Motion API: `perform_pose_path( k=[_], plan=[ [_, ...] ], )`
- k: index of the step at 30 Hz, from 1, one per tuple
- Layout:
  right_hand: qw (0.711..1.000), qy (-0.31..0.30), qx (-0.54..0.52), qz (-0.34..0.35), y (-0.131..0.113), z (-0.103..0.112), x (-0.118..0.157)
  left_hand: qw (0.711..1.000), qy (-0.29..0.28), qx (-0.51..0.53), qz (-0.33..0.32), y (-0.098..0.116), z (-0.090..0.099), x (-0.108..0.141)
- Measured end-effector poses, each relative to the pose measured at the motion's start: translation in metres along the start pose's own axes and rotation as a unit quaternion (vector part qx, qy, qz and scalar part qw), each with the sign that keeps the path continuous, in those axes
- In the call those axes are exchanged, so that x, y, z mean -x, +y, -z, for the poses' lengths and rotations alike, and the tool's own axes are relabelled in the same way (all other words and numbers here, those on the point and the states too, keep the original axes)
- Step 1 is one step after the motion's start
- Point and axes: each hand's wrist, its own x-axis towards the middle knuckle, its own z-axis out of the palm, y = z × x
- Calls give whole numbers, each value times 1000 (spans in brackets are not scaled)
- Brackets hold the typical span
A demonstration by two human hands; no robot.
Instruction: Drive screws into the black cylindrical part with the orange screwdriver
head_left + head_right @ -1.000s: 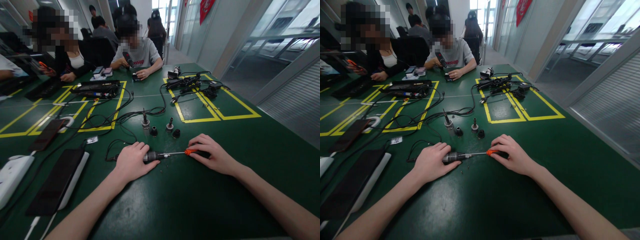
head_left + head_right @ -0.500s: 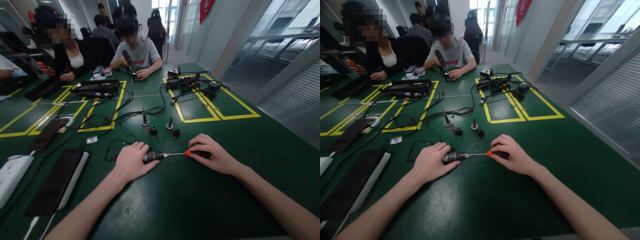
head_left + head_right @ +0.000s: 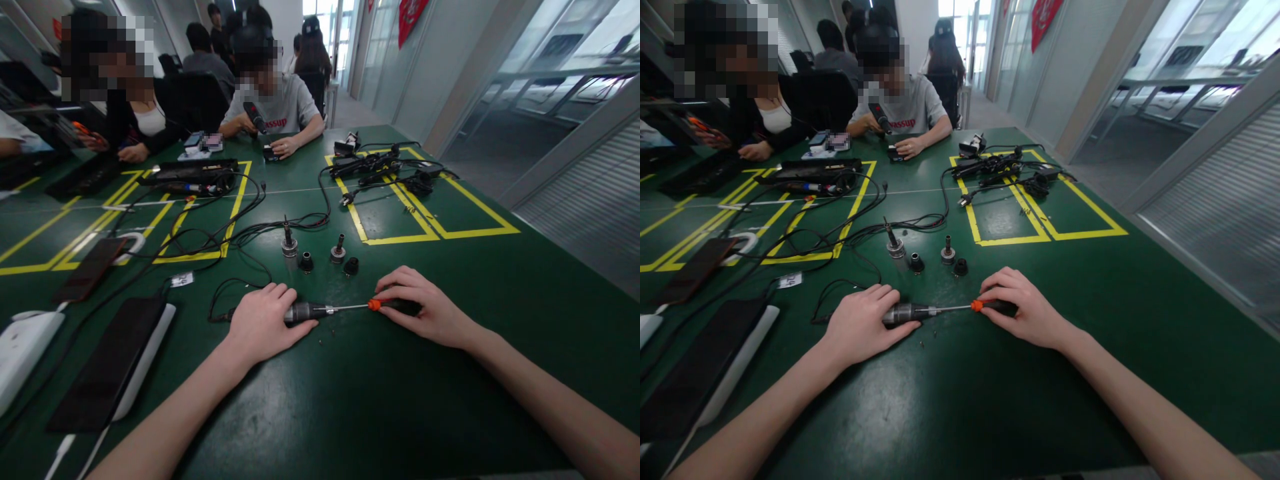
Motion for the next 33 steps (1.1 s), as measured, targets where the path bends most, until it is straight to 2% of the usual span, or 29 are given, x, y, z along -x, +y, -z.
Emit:
perform_pose_path(
  k=[5,20,27,33],
  plan=[
    [1000,11,-23,6,1,-1,1,1000,6,-3,-1,0,-1,1],
    [997,-24,-60,-31,-5,-2,3,1000,9,-5,-3,0,0,0],
    [992,22,-118,-39,-10,1,-1,1000,-1,-3,-1,0,1,0],
    [997,3,-61,-40,-10,-1,0,1000,0,2,1,0,1,1]
  ],
)
